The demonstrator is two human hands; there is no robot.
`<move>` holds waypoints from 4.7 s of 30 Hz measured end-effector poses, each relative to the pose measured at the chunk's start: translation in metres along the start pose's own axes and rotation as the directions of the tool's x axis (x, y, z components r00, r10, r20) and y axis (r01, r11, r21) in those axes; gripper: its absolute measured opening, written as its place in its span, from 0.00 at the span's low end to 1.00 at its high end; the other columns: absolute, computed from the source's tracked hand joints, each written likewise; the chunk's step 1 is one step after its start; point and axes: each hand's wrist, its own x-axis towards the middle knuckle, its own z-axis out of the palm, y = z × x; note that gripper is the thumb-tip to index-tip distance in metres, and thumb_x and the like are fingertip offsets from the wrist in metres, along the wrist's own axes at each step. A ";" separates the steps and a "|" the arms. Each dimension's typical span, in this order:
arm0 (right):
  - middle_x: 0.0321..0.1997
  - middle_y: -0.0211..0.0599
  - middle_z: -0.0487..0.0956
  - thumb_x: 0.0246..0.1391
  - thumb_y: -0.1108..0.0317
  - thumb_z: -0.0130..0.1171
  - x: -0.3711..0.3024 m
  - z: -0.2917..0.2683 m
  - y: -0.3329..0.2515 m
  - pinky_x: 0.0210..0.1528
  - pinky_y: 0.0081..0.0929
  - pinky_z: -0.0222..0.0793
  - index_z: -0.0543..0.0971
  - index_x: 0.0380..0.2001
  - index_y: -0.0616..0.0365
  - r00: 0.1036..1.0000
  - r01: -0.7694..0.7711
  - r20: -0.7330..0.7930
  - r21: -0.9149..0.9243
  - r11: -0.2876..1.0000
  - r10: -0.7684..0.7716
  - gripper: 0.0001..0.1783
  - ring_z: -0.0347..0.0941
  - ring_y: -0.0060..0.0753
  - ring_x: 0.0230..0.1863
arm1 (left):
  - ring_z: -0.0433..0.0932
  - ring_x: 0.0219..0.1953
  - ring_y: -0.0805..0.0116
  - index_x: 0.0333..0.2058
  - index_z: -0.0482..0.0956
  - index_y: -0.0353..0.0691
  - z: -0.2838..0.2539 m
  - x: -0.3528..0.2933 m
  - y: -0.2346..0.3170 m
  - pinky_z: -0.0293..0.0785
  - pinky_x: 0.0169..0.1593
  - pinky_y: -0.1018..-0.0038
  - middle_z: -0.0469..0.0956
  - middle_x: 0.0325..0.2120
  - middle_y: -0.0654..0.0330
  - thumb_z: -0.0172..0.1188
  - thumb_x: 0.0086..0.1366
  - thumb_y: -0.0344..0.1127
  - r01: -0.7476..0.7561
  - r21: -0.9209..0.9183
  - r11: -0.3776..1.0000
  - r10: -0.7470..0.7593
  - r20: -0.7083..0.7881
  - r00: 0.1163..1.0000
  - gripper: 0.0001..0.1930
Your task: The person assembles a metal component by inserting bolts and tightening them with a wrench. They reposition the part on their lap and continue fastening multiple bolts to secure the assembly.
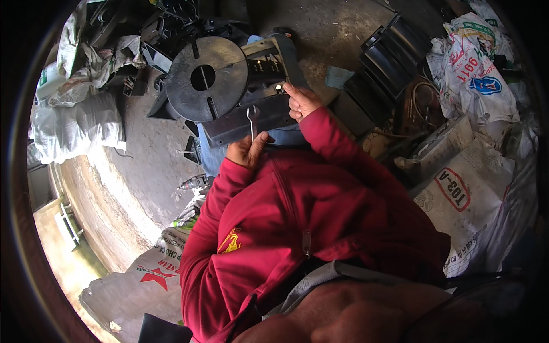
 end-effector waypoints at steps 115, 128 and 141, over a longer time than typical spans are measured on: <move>0.14 0.17 0.61 0.53 0.54 0.62 0.006 -0.015 -0.006 0.12 0.13 0.47 0.71 0.23 0.49 0.978 -0.141 0.152 -0.004 0.990 0.140 0.15 0.52 0.09 0.12 | 0.73 0.13 0.76 0.32 0.78 0.35 -0.004 0.070 0.011 0.63 0.13 0.84 0.80 0.21 0.57 0.53 0.66 0.46 0.272 -0.488 0.829 -0.086 0.370 0.925 0.17; 0.13 0.21 0.65 0.56 0.51 0.57 -0.001 -0.016 -0.013 0.12 0.14 0.51 0.73 0.27 0.51 0.951 -0.160 0.256 -0.060 0.985 0.170 0.15 0.58 0.12 0.11 | 0.82 0.26 0.64 0.39 0.74 0.31 0.040 0.076 0.020 0.73 0.16 0.79 0.80 0.32 0.48 0.49 0.67 0.45 0.296 -0.658 0.692 -0.053 0.363 0.930 0.19; 0.14 0.17 0.61 0.53 0.56 0.62 0.006 -0.015 -0.005 0.13 0.12 0.47 0.71 0.26 0.50 0.971 -0.192 0.155 0.046 0.980 0.183 0.13 0.52 0.09 0.12 | 0.66 0.08 0.80 0.30 0.78 0.38 -0.024 0.059 0.018 0.58 0.11 0.85 0.77 0.16 0.62 0.52 0.66 0.48 0.272 -0.469 0.840 -0.091 0.372 0.924 0.17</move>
